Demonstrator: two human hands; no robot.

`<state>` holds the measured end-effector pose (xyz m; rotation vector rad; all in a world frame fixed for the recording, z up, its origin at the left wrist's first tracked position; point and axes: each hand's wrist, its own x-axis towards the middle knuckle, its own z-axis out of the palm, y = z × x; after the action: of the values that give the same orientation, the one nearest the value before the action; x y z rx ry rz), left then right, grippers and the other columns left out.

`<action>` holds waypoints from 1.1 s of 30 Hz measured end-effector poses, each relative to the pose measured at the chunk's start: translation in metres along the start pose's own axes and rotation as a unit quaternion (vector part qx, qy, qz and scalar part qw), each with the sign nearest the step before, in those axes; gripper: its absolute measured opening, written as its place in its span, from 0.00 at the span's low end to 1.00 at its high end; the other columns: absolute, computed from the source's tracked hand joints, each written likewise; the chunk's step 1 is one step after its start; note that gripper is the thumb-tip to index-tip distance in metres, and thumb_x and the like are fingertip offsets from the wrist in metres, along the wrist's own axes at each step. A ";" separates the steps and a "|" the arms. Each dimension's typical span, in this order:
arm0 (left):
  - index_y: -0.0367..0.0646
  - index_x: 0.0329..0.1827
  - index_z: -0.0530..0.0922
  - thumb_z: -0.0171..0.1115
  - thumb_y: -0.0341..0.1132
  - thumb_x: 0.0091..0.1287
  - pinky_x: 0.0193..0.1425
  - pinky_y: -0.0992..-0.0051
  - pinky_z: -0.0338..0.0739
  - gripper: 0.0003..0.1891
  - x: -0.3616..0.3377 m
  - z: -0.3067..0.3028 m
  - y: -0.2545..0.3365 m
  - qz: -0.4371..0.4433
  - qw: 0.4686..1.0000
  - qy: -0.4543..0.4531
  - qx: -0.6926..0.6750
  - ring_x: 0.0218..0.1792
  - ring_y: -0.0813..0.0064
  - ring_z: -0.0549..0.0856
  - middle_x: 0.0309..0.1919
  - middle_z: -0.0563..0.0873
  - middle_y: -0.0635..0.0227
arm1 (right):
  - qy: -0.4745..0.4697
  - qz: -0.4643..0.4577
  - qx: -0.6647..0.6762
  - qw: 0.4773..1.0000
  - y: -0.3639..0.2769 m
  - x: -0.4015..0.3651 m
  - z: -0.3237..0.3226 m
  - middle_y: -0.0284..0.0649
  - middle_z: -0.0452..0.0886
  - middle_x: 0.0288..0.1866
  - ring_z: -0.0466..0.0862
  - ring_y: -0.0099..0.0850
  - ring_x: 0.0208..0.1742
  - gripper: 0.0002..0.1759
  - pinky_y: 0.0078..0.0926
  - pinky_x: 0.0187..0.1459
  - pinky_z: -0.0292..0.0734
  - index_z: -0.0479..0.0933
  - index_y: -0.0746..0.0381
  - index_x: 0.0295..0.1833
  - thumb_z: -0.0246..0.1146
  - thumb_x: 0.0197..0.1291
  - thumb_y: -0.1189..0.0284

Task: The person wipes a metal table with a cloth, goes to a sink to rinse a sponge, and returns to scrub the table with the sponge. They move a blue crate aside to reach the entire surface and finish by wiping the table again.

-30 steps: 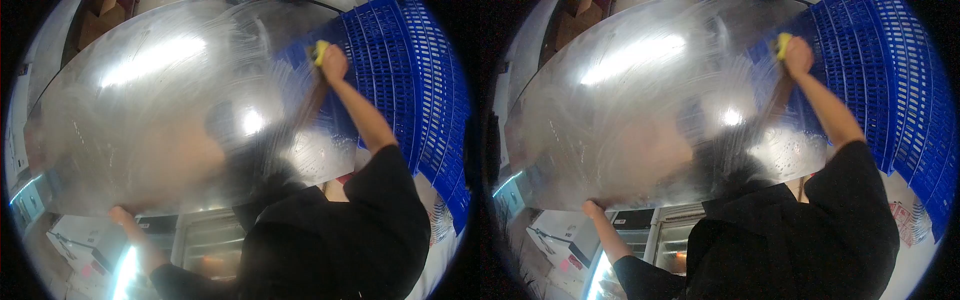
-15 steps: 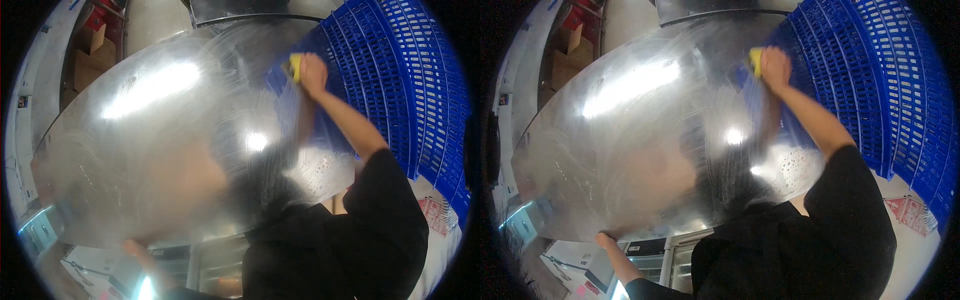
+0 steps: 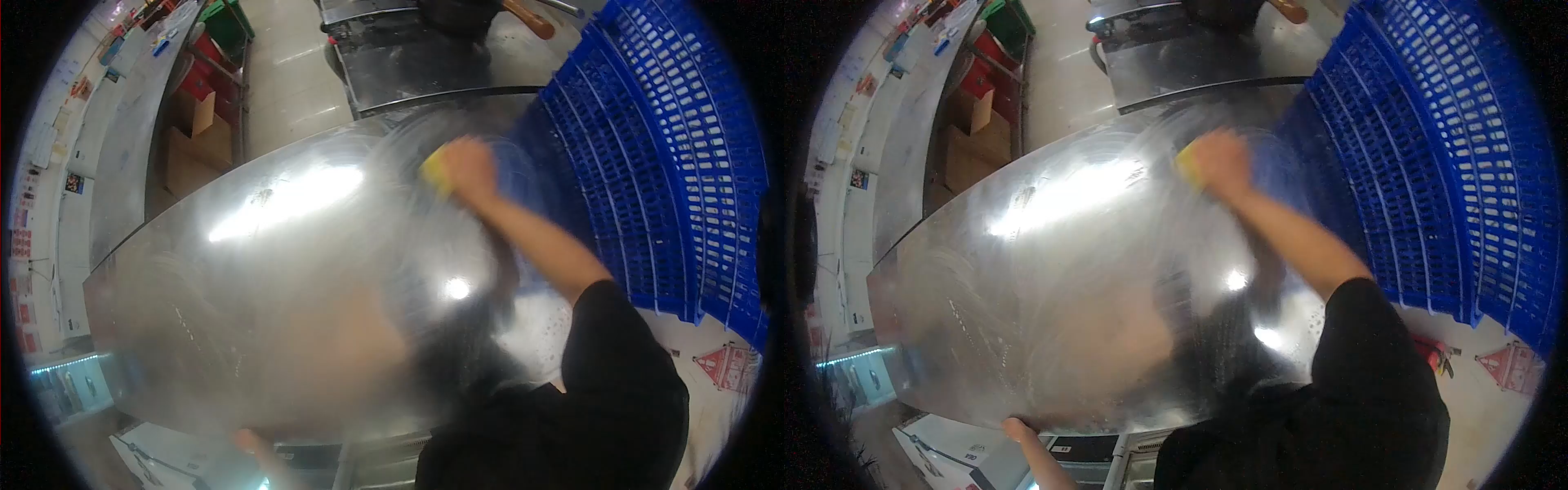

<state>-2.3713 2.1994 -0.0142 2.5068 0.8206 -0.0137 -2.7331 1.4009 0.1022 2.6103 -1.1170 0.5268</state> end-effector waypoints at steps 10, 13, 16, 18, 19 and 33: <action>0.22 0.52 0.74 0.35 0.47 0.72 0.51 0.56 0.77 0.31 -0.101 -0.018 0.073 -0.081 0.995 0.050 -0.033 0.47 0.48 0.81 0.47 0.81 0.43 | -0.025 0.191 0.073 0.979 -0.118 0.145 0.072 0.43 0.82 0.38 0.82 0.36 0.42 0.10 0.35 0.42 0.76 0.80 0.59 0.38 0.55 0.58 0.68; 0.21 0.53 0.73 0.36 0.46 0.72 0.50 0.57 0.77 0.30 -0.159 -0.027 0.124 -0.141 0.981 0.003 -0.137 0.46 0.49 0.82 0.47 0.81 0.44 | -0.045 -0.097 0.277 0.955 -0.183 0.116 0.034 0.51 0.80 0.45 0.78 0.42 0.52 0.15 0.39 0.51 0.73 0.79 0.64 0.40 0.52 0.58 0.65; 0.21 0.51 0.73 0.38 0.45 0.70 0.49 0.57 0.78 0.28 -0.150 -0.026 0.112 -0.038 0.999 -0.003 -0.005 0.45 0.50 0.82 0.46 0.81 0.44 | -0.122 -0.031 0.134 0.983 -0.104 0.114 0.032 0.46 0.82 0.43 0.80 0.42 0.48 0.12 0.41 0.49 0.73 0.81 0.61 0.38 0.56 0.55 0.66; 0.23 0.50 0.75 0.39 0.43 0.70 0.48 0.57 0.78 0.26 -0.114 -0.019 0.088 -0.063 0.997 0.001 -0.052 0.43 0.50 0.83 0.44 0.82 0.45 | -0.045 0.149 0.135 0.979 0.013 0.107 0.045 0.46 0.83 0.34 0.83 0.41 0.37 0.11 0.41 0.41 0.76 0.82 0.59 0.35 0.59 0.54 0.64; 0.26 0.48 0.76 0.39 0.41 0.71 0.47 0.58 0.79 0.24 -0.095 -0.015 0.074 -0.093 0.990 0.005 -0.105 0.42 0.51 0.83 0.43 0.82 0.46 | 0.048 0.199 0.122 0.971 0.076 0.088 0.054 0.45 0.83 0.37 0.82 0.42 0.41 0.10 0.40 0.40 0.76 0.80 0.60 0.37 0.56 0.56 0.68; 0.28 0.59 0.67 0.39 0.31 0.70 0.49 0.62 0.77 0.20 -0.079 -0.004 0.048 0.195 0.858 0.008 0.475 0.45 0.55 0.82 0.49 0.79 0.45 | 0.001 -0.151 0.317 0.936 -0.087 -0.144 -0.071 0.46 0.75 0.32 0.77 0.40 0.40 0.09 0.42 0.45 0.69 0.77 0.59 0.30 0.59 0.55 0.64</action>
<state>-2.4097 2.1238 0.0240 3.5672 0.2909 -0.3370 -2.7776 1.5777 0.0977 3.2349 -0.5757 0.9416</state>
